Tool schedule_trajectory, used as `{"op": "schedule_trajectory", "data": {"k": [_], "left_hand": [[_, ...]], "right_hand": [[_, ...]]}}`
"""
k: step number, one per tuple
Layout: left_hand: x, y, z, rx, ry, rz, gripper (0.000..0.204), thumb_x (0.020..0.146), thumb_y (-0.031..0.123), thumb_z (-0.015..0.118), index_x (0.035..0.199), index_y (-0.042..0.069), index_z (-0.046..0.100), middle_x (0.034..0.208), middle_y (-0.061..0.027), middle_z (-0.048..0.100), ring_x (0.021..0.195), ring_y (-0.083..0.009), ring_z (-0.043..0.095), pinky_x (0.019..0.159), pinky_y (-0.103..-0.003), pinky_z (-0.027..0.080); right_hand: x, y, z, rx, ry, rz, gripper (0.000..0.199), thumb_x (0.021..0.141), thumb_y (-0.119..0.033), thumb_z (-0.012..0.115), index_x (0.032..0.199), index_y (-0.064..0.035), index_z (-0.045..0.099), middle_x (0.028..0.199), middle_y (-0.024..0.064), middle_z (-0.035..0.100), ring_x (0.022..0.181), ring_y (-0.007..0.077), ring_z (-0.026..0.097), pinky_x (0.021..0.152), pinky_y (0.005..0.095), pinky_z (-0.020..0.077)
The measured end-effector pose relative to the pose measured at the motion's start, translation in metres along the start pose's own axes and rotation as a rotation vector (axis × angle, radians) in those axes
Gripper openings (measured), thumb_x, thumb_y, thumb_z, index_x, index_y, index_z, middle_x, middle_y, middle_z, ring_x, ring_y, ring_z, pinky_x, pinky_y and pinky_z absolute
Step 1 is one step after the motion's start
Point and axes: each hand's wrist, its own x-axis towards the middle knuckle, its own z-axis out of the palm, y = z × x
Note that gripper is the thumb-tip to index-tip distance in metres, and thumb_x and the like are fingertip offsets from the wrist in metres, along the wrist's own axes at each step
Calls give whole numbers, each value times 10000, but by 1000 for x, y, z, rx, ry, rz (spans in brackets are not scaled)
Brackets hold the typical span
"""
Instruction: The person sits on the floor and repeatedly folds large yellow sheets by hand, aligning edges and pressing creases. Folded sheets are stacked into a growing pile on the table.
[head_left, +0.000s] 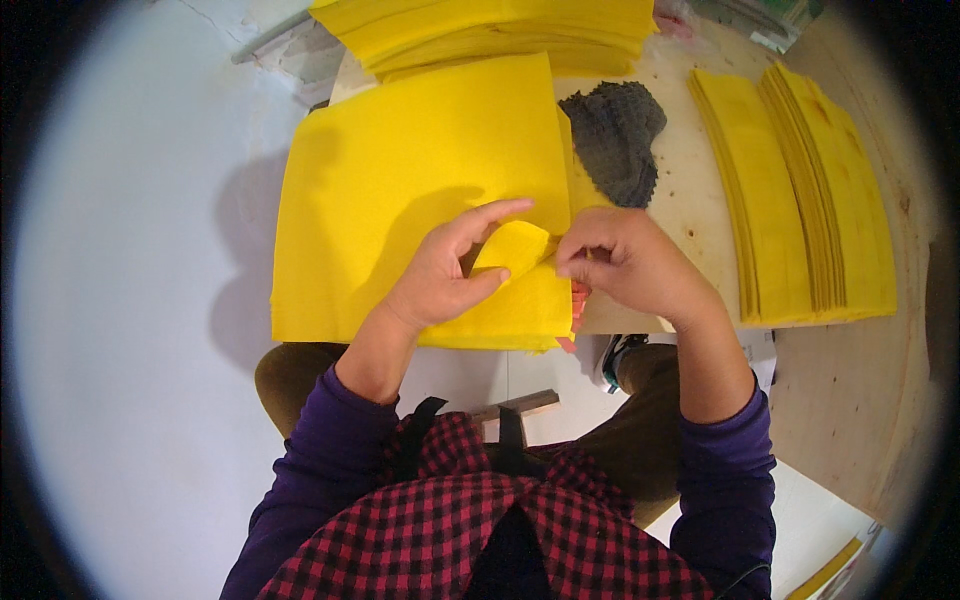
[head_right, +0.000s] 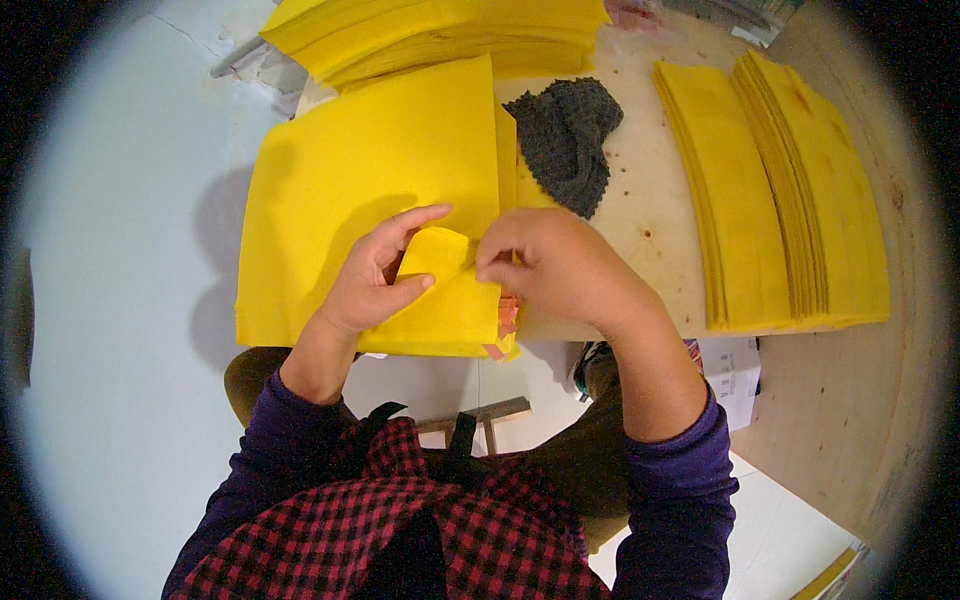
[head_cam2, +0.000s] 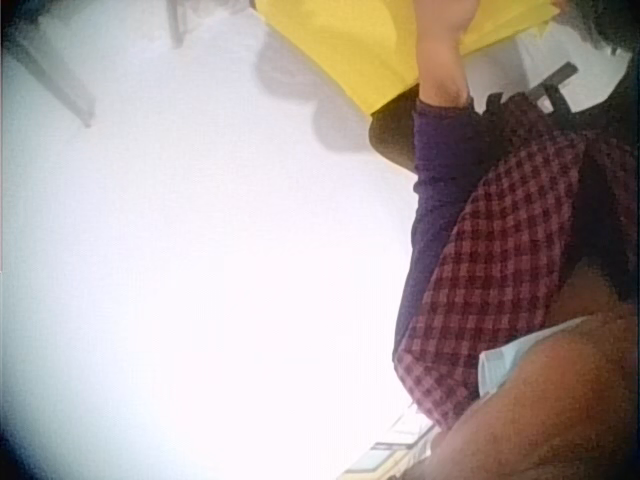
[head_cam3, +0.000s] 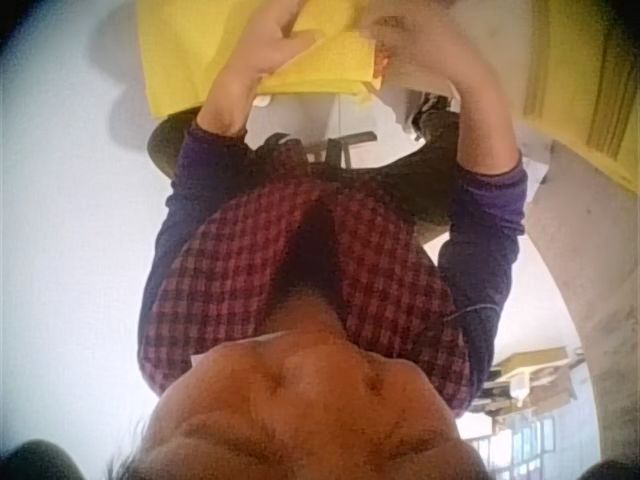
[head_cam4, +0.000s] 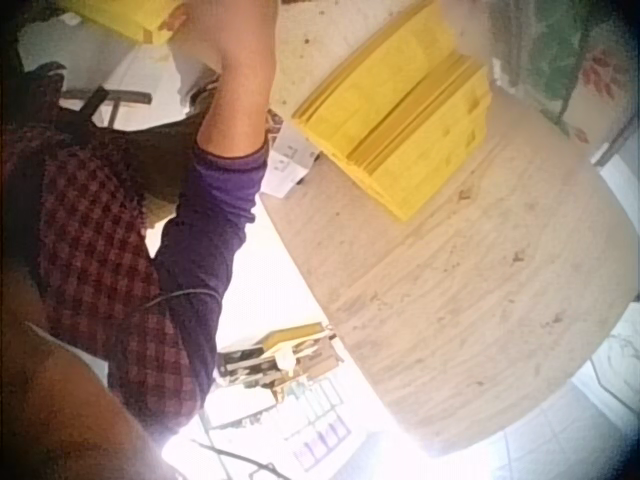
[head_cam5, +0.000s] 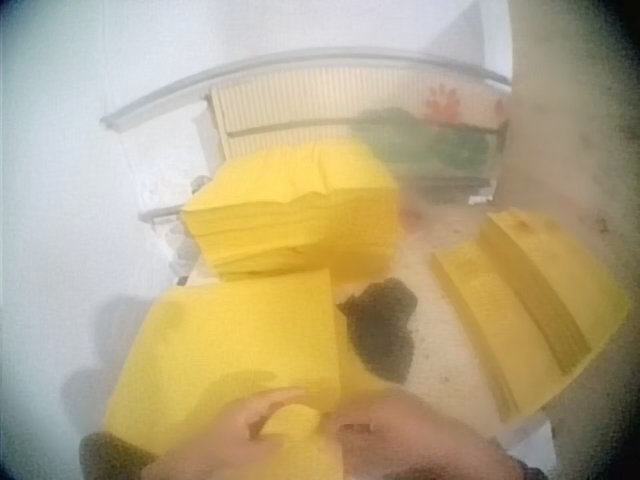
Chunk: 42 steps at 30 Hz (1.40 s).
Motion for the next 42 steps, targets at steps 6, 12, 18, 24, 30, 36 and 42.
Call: {"op": "schedule_trajectory", "data": {"k": [6, 12, 18, 24, 30, 36, 42], "left_hand": [[0, 3, 1, -9, -3, -27, 614, 768, -81, 566, 1364, -2, 447, 1329, -96, 505, 1270, -181, 442, 1075, -298, 313], [0, 2, 0, -8, -3, -24, 612, 766, -82, 565, 1362, 8, 455, 1333, -102, 505, 1267, -183, 444, 1073, -299, 317], [0, 1, -3, 57, -21, 22, 635, 773, -83, 563, 1385, 0, 414, 1293, -70, 515, 1211, -157, 475, 1036, -289, 339], [0, 0, -3, 87, -26, 38, 631, 776, -82, 561, 1384, 1, 417, 1300, -65, 508, 1210, -154, 473, 1038, -291, 339], [1, 2, -1, 74, 0, 7, 618, 760, -69, 577, 1360, 21, 460, 1306, -89, 530, 1219, -173, 482, 1043, -293, 345], [1, 1, 0, 43, 12, 17, 622, 750, -71, 581, 1354, 33, 479, 1306, -92, 540, 1226, -177, 479, 1055, -293, 337], [1, -1, 0, 74, 15, 47, 622, 747, -67, 591, 1350, 44, 486, 1256, -83, 558, 1162, -172, 508, 1028, -297, 366]], "right_hand": [[14, 37, -24, -387, 487, 220, 143, 800, -161, 703, 911, -72, 686, 880, 107, 614, 827, 271, 632, 703, 378, 497], [21, 69, -26, -649, 462, 446, 185, 803, -212, 714, 934, -83, 691, 934, 109, 605, 885, 292, 617, 738, 395, 490], [20, 55, -33, -514, 589, 295, 137, 807, -177, 711, 863, -56, 678, 890, 68, 585, 824, 226, 585, 704, 334, 460], [-7, 11, -21, 118, -27, -27, 173, 739, -14, 755, 864, -35, 638, 830, 8, 564, 761, 105, 531, 681, 241, 434], [-2, 2, 5, 156, -215, 208, 198, 745, 18, 745, 893, -27, 621, 797, 10, 568, 715, 91, 537, 658, 233, 446], [-1, 1, 5, 257, -203, 290, 125, 783, 29, 715, 854, -5, 617, 783, 19, 573, 724, 106, 568, 655, 244, 459], [1, 1, 8, 102, -116, 95, 101, 808, 3, 704, 851, 4, 613, 768, 47, 562, 706, 136, 575, 649, 261, 463]]}}
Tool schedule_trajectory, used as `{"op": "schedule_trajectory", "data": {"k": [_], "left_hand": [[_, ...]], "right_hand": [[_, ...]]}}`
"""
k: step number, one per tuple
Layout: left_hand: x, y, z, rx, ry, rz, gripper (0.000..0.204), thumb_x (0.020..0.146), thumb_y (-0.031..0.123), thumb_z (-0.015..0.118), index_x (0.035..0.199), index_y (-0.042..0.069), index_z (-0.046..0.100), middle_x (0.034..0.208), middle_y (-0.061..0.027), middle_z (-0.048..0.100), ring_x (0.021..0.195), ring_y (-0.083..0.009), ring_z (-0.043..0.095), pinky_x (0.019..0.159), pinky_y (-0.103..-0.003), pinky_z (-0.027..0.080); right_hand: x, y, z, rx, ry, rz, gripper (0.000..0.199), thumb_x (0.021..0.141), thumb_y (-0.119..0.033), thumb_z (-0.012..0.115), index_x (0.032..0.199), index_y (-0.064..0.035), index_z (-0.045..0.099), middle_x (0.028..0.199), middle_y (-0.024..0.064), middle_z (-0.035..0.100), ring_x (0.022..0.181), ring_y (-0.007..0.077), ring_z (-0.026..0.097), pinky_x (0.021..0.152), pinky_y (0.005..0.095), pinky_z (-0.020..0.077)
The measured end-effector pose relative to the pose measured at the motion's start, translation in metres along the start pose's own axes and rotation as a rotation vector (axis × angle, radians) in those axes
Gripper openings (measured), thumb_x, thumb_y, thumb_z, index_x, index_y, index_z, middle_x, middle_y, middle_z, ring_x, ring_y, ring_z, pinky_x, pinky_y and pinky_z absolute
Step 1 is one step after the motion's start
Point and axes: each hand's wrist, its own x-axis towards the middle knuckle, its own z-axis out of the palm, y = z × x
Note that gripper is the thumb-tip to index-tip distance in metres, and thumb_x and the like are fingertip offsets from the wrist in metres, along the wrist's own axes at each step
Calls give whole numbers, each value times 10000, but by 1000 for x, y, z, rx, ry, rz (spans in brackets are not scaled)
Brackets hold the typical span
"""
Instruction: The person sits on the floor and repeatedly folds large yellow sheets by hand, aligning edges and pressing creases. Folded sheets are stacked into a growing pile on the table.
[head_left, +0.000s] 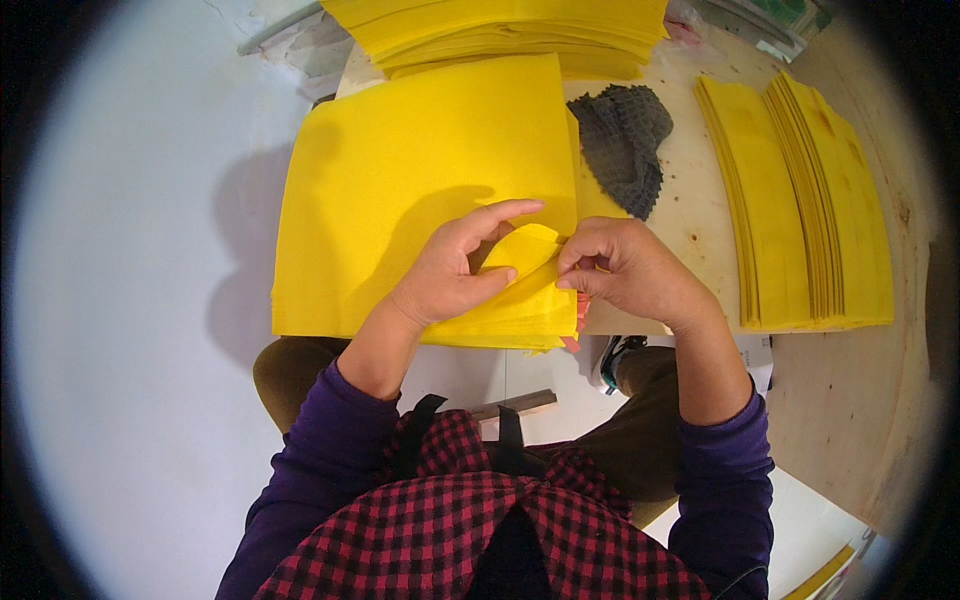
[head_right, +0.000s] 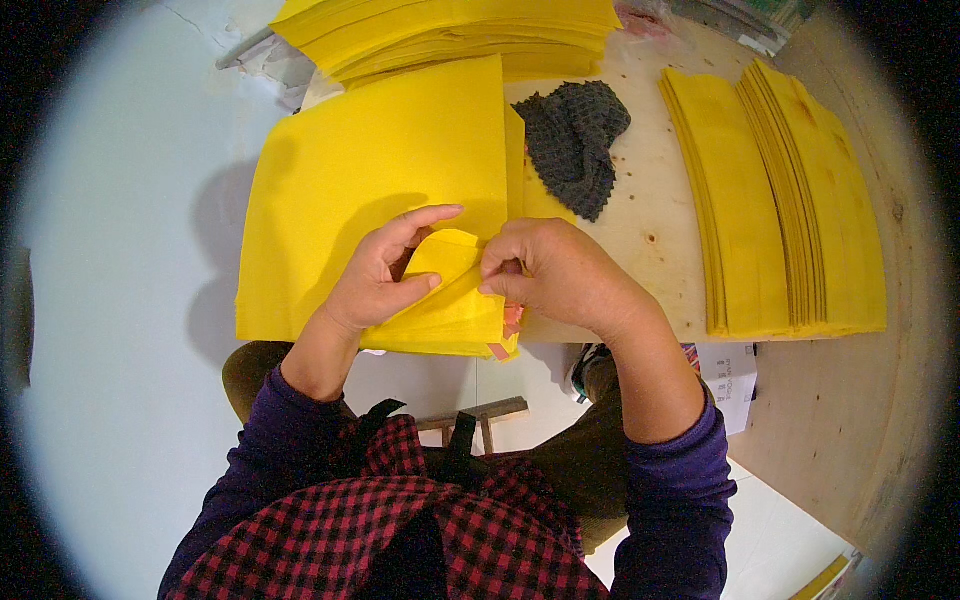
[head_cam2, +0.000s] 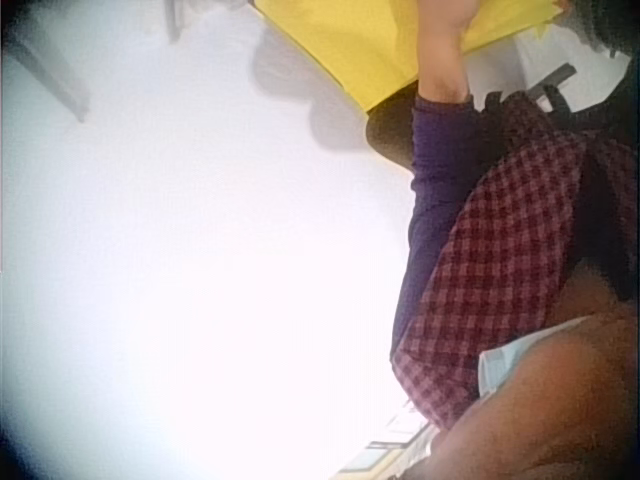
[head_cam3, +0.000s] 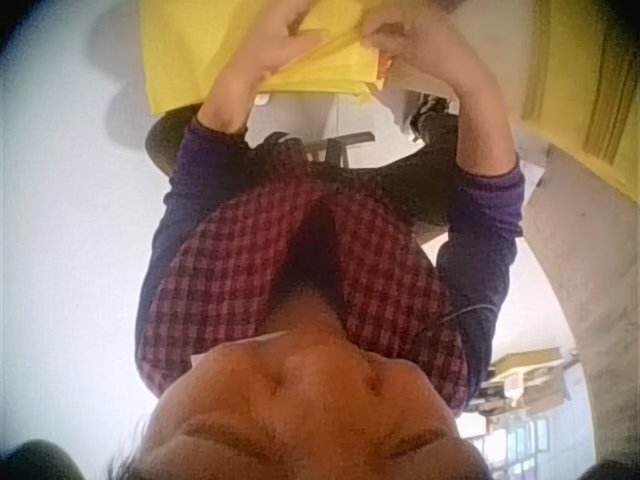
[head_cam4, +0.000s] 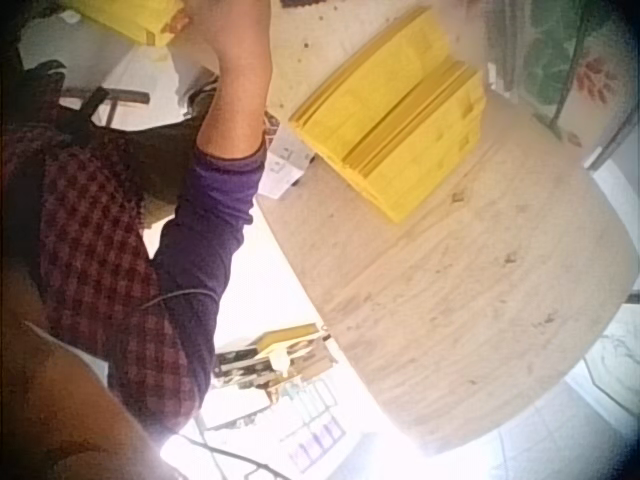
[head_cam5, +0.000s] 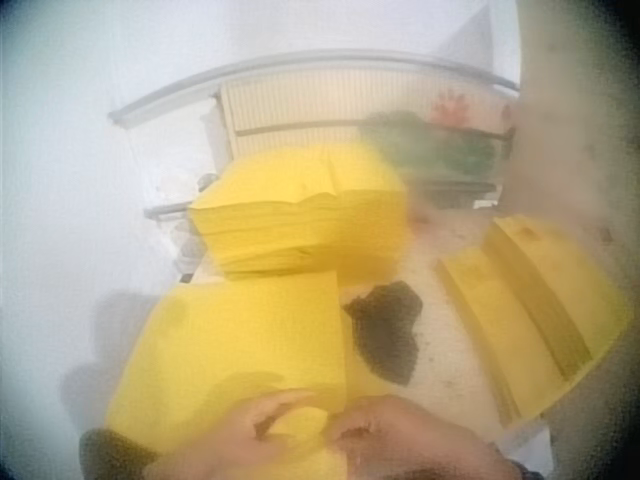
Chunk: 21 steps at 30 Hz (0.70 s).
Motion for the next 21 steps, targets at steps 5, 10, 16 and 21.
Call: {"op": "schedule_trajectory", "data": {"k": [5, 10, 16, 21], "left_hand": [[-1, 0, -2, 62, -7, 18, 621, 746, -40, 611, 1347, 60, 494, 1101, -61, 581, 1003, -154, 534, 938, -287, 413], [0, 1, -1, 22, -11, 3, 620, 743, -22, 623, 1345, 62, 500, 949, -38, 563, 913, -136, 527, 878, -266, 418], [-1, 0, -1, 13, -11, -7, 619, 744, -11, 627, 1346, 62, 500, 928, -39, 565, 901, -132, 529, 875, -257, 413], [0, 1, -2, 25, -22, 2, 624, 742, 5, 636, 1347, 61, 497, 920, -39, 569, 891, -137, 535, 863, -263, 418]], "right_hand": [[2, -5, -1, -63, 26, -50, 101, 821, -26, 700, 847, 6, 607, 771, 60, 561, 701, 148, 573, 646, 272, 466], [4, -8, -1, -73, 39, -50, 106, 833, -49, 692, 844, 10, 604, 757, 78, 559, 689, 170, 569, 636, 292, 464], [5, -7, -1, -135, 42, -120, 108, 838, -64, 681, 824, 9, 603, 736, 84, 557, 681, 204, 551, 635, 305, 448], [5, -8, -2, -181, 67, -168, 91, 835, -48, 671, 820, 9, 600, 734, 85, 556, 678, 209, 544, 639, 309, 446]]}}
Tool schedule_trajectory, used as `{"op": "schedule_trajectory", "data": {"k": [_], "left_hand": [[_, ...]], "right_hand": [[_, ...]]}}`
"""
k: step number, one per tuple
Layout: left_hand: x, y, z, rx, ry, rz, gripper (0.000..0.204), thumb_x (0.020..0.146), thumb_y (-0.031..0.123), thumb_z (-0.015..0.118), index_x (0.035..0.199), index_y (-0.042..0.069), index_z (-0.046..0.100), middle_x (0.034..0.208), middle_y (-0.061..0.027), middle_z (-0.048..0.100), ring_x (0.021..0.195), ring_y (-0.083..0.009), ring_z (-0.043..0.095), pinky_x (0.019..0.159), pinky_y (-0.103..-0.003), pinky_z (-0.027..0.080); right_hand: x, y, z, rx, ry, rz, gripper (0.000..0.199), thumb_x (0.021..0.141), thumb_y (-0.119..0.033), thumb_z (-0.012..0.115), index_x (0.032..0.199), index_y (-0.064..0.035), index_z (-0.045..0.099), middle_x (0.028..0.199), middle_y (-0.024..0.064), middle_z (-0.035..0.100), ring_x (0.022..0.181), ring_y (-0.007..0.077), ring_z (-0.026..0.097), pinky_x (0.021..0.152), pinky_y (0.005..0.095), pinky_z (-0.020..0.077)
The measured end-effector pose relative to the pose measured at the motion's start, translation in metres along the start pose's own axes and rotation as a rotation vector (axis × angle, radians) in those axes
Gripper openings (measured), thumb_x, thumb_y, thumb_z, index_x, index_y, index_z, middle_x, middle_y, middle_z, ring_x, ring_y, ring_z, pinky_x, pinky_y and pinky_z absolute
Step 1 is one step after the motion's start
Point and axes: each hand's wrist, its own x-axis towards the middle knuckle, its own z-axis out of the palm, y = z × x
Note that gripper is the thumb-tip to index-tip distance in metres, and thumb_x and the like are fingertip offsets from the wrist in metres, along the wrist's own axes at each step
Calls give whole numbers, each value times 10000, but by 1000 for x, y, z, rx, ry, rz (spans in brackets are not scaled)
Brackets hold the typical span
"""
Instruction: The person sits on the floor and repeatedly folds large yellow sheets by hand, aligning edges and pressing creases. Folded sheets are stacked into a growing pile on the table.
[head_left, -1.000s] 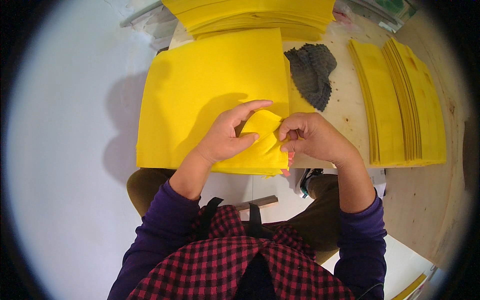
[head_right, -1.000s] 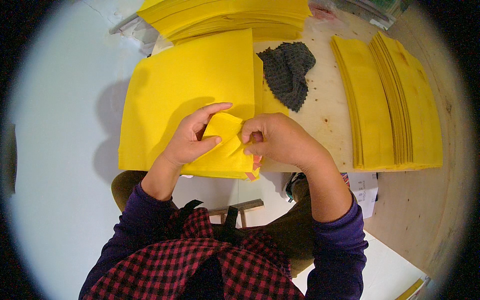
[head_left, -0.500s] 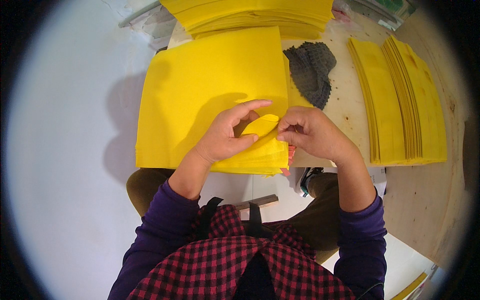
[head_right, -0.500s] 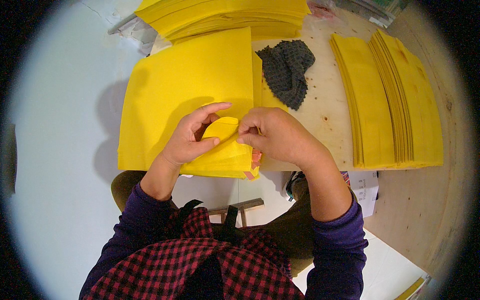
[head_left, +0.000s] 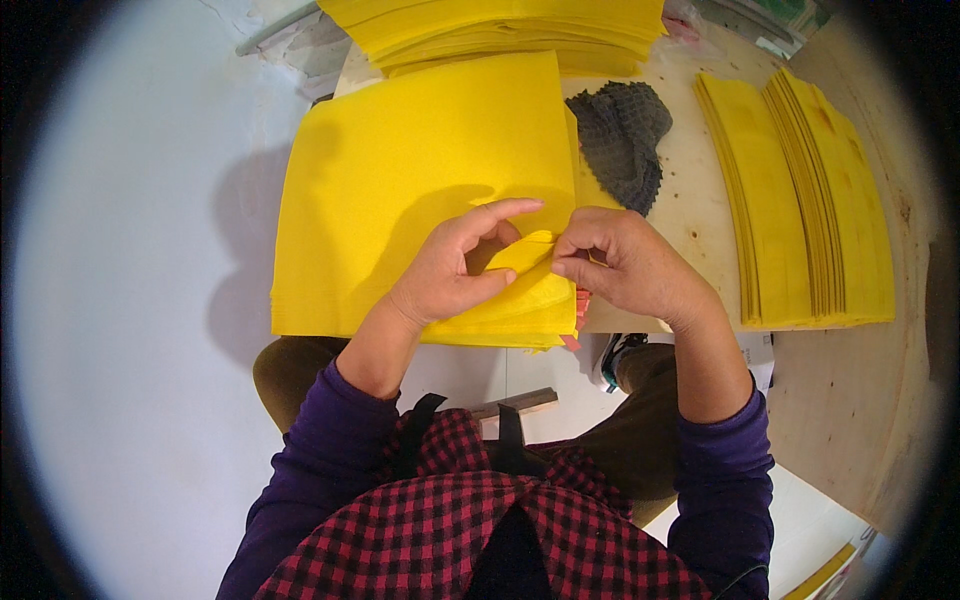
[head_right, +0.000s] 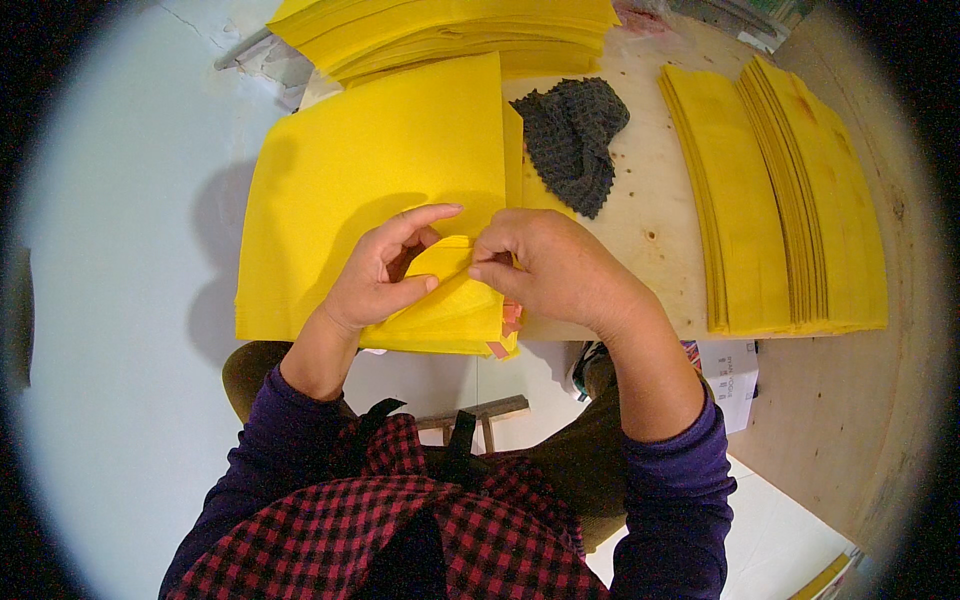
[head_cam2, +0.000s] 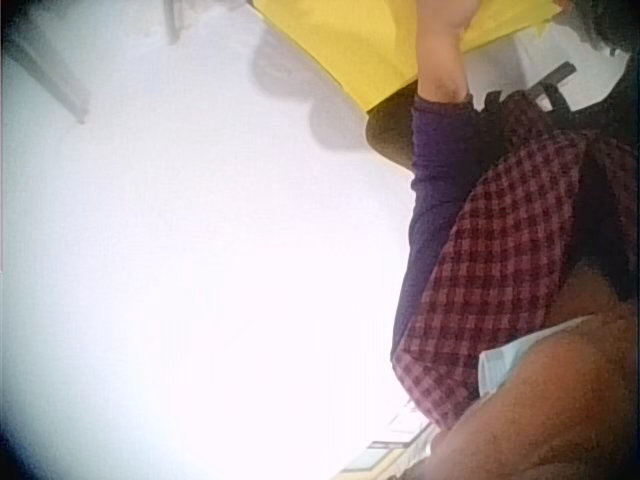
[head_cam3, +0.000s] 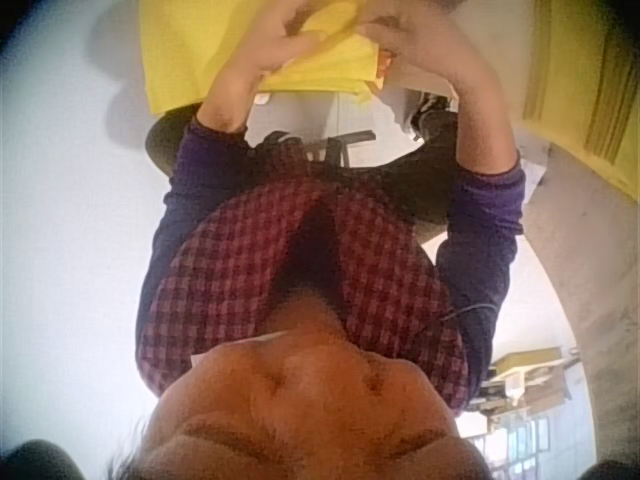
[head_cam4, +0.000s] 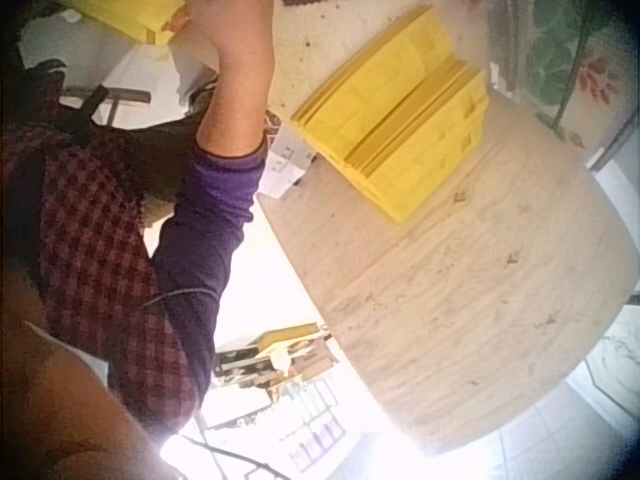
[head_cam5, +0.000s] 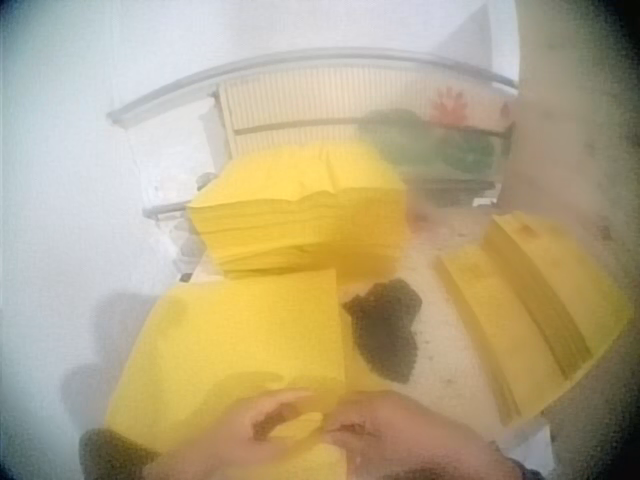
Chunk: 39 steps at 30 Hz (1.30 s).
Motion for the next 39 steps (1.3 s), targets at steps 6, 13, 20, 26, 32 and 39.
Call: {"op": "schedule_trajectory", "data": {"k": [6, 13, 20, 26, 32, 39], "left_hand": [[-1, 3, -3, -46, -62, -86, 713, 734, 69, 684, 1394, 13, 420, 1007, -24, 503, 959, -125, 477, 889, -243, 369], [2, 5, -3, -83, -82, 33, 777, 706, 92, 749, 1407, 66, 414, 1072, -71, 570, 1016, -172, 532, 945, -298, 397], [0, 18, 5, 82, -52, -28, 781, 743, -24, 679, 1445, 69, 348, 1205, -98, 539, 1116, -205, 513, 1051, -319, 351], [-4, 36, 7, 180, 5, -161, 737, 784, -66, 607, 1452, 118, 356, 1113, -106, 588, 1027, -232, 573, 948, -332, 437], [-6, 54, 15, 503, 70, -165, 701, 797, -2, 592, 1447, 114, 353, 1014, -161, 625, 973, -322, 594, 840, -384, 472], [-34, 54, 16, 916, 194, -42, 668, 773, 72, 629, 1404, 86, 411, 969, -124, 640, 947, -325, 590, 890, -440, 409]], "right_hand": [[3, -4, 1, -4, 60, -8, 75, 827, -42, 658, 822, 7, 602, 742, 99, 568, 676, 222, 544, 636, 315, 447], [10, -8, 3, -40, 102, 54, 125, 835, -118, 650, 832, 5, 627, 767, 139, 603, 697, 277, 576, 631, 351, 459], [15, -10, 0, -33, 92, 90, 112, 819, -89, 670, 873, -6, 618, 798, 124, 593, 701, 236, 559, 636, 328, 448], [3, -11, -14, 23, 169, -41, 386, 672, -85, 786, 1017, -67, 614, 1054, 91, 598, 881, 237, 557, 760, 334, 440], [9, -6, 4, -109, 185, -145, 382, 630, -69, 782, 981, -56, 632, 950, 106, 632, 903, 309, 580, 830, 370, 445], [12, -6, 20, 31, 254, 17, 210, 738, -34, 728, 931, -40, 646, 841, 97, 647, 796, 242, 614, 783, 323, 466]]}}
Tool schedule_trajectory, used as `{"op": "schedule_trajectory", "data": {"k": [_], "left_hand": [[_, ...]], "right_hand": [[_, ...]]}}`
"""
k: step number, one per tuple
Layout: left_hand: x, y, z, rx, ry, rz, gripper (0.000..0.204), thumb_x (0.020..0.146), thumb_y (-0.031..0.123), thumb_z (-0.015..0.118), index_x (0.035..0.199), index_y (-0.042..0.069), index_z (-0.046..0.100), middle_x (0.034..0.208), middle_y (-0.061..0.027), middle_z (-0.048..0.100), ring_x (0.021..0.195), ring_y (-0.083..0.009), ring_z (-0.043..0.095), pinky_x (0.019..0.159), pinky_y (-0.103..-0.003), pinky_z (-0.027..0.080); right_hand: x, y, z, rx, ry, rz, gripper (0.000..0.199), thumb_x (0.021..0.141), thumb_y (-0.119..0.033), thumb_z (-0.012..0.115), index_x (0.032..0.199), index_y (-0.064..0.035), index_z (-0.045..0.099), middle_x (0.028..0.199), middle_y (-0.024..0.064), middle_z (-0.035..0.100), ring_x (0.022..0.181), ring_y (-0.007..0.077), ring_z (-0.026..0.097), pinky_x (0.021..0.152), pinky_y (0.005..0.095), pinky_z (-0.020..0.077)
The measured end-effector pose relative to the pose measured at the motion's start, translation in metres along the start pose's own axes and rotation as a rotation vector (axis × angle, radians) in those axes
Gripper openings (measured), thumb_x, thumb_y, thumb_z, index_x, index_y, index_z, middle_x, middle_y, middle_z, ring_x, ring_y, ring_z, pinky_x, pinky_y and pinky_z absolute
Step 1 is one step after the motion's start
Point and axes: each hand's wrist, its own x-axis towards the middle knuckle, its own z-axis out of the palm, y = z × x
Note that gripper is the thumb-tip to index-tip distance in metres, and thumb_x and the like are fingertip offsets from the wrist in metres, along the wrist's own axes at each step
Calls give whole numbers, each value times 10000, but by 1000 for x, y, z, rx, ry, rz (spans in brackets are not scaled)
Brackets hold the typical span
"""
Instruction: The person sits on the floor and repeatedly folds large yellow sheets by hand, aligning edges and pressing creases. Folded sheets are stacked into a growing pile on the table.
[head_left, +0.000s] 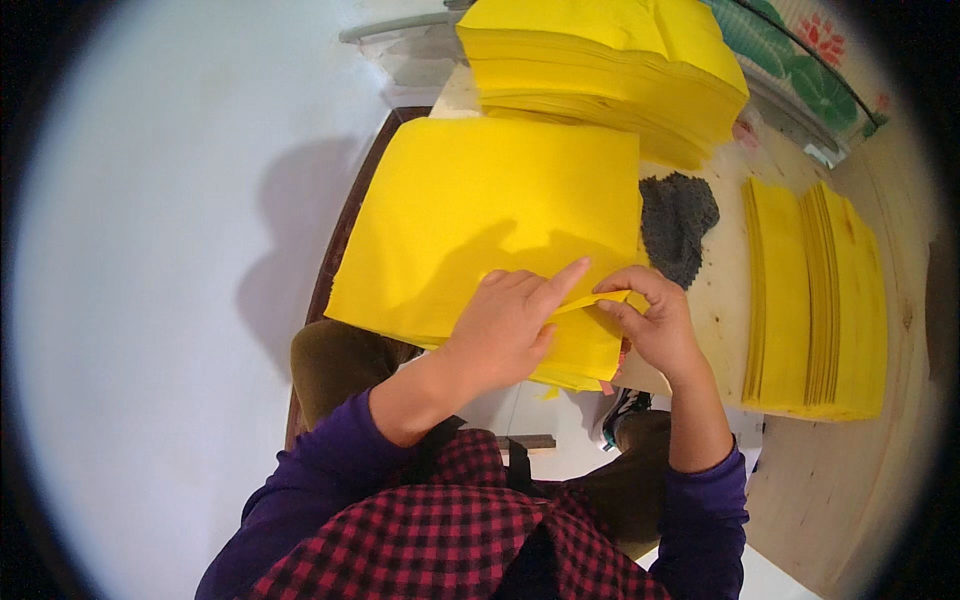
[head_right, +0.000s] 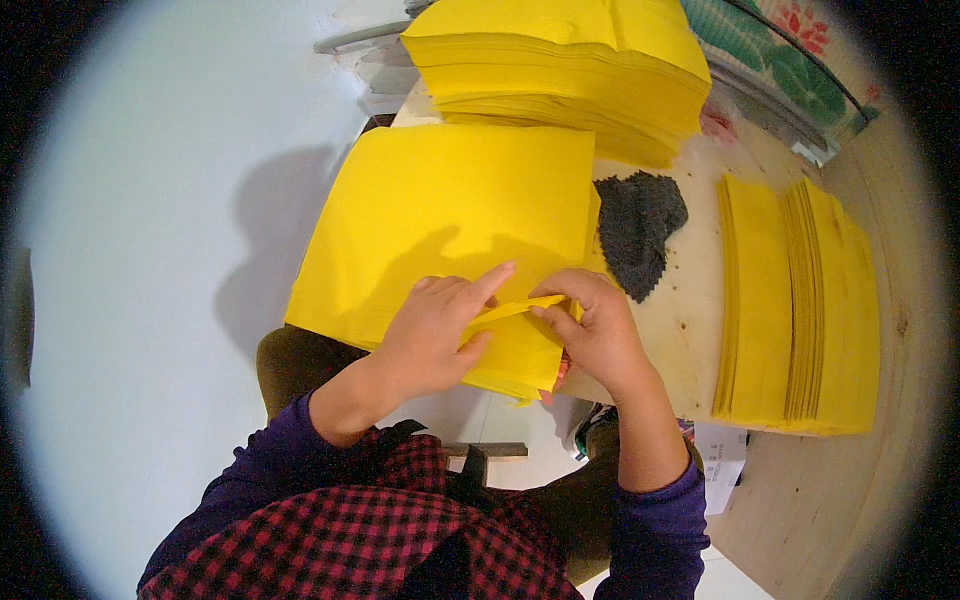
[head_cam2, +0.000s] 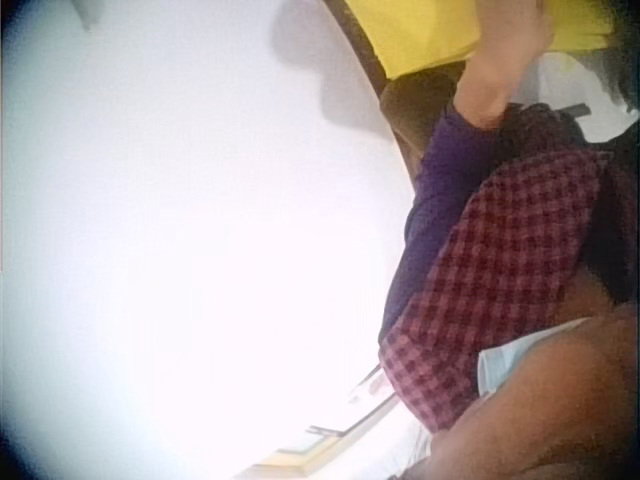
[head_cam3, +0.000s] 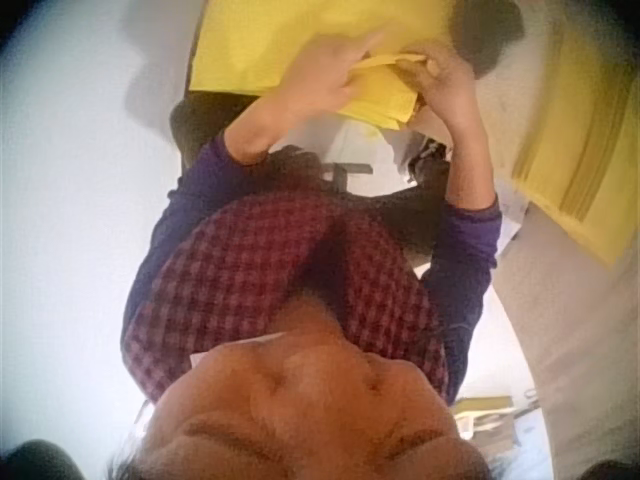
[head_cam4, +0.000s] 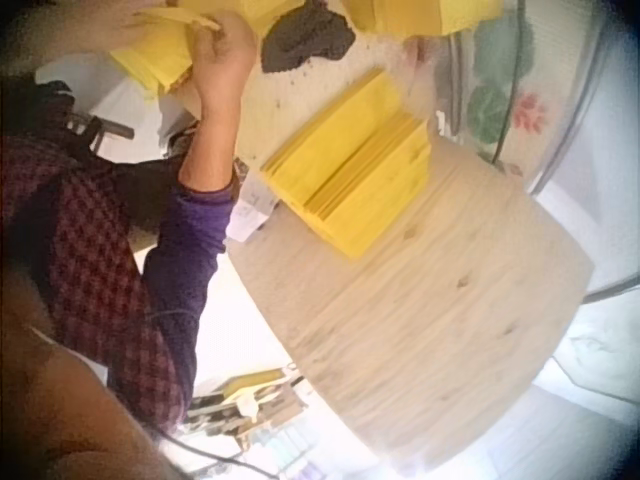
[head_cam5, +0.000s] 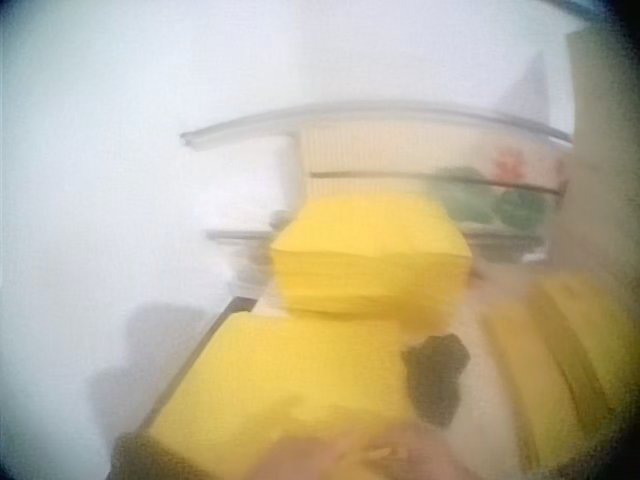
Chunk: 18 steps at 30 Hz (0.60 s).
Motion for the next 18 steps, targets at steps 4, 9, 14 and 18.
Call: {"op": "schedule_trajectory", "data": {"k": [4, 9, 14, 18], "left_hand": [[-34, -38, -19, 218, 82, -103, 594, 786, 60, 581, 1367, 79, 456, 874, -147, 649, 916, -359, 594, 878, -460, 410], [-84, -113, -56, 250, 279, -158, 598, 652, -40, 625, 1237, 77, 581, 879, -129, 658, 869, -341, 603, 830, -437, 446], [-111, -172, -64, -115, 431, -306, 600, 644, -90, 643, 1221, 61, 583, 968, -95, 680, 953, -285, 625, 898, -373, 465], [-113, -203, -73, -593, 459, -431, 501, 738, -99, 654, 1215, 43, 600, 1019, -31, 646, 981, -136, 603, 913, -293, 472]], "right_hand": [[-2, 3, 3, 142, 63, 101, 140, 809, -2, 689, 930, -31, 626, 833, 43, 628, 795, 141, 586, 747, 259, 463], [-1, 11, 3, 197, 85, 116, 109, 844, 1, 664, 935, -19, 606, 837, 14, 613, 795, 99, 563, 743, 240, 460], [-3, 15, 7, 325, 70, 191, 96, 882, -14, 636, 966, -26, 590, 869, 2, 619, 826, 81, 574, 757, 231, 465], [-2, 17, 8, 408, 99, 228, 108, 903, -29, 623, 998, -26, 571, 924, 13, 639, 856, 86, 589, 781, 232, 470]]}}
